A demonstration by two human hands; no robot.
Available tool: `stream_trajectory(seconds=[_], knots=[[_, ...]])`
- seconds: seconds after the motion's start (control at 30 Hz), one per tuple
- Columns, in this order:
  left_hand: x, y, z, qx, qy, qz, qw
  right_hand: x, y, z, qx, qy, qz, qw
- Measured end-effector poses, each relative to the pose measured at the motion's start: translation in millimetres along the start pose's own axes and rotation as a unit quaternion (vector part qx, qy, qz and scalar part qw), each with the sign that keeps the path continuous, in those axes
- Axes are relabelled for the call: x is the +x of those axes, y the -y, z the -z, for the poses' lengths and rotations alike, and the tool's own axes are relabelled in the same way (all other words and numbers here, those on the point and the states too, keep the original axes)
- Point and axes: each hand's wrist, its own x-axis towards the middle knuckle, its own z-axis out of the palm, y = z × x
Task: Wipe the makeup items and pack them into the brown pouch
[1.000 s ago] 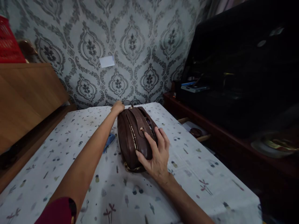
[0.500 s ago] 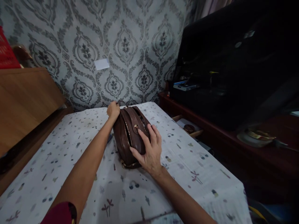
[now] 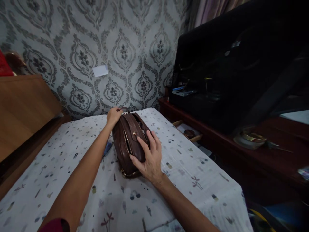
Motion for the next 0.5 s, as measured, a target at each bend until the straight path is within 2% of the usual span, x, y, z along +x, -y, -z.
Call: stream_trajectory(seconds=[0.13, 0.27, 0.37, 0.5], knots=[[23, -6, -1, -0.023, 0.106, 0.014, 0.994, 0, -1, 1, -0.001, 0.008, -0.007, 1.0], [31, -12, -6, -0.045, 0.192, 0.006, 0.98, -2, -3, -1, -0.012, 0.001, 0.0, 1.0], [30, -15, -7, -0.065, 0.225, -0.015, 0.972, -3, -4, -3, -0.015, -0.007, 0.005, 1.0], [25, -18, -5, -0.087, 0.24, -0.034, 0.966, -2, -2, -3, -0.017, -0.013, 0.008, 1.0]])
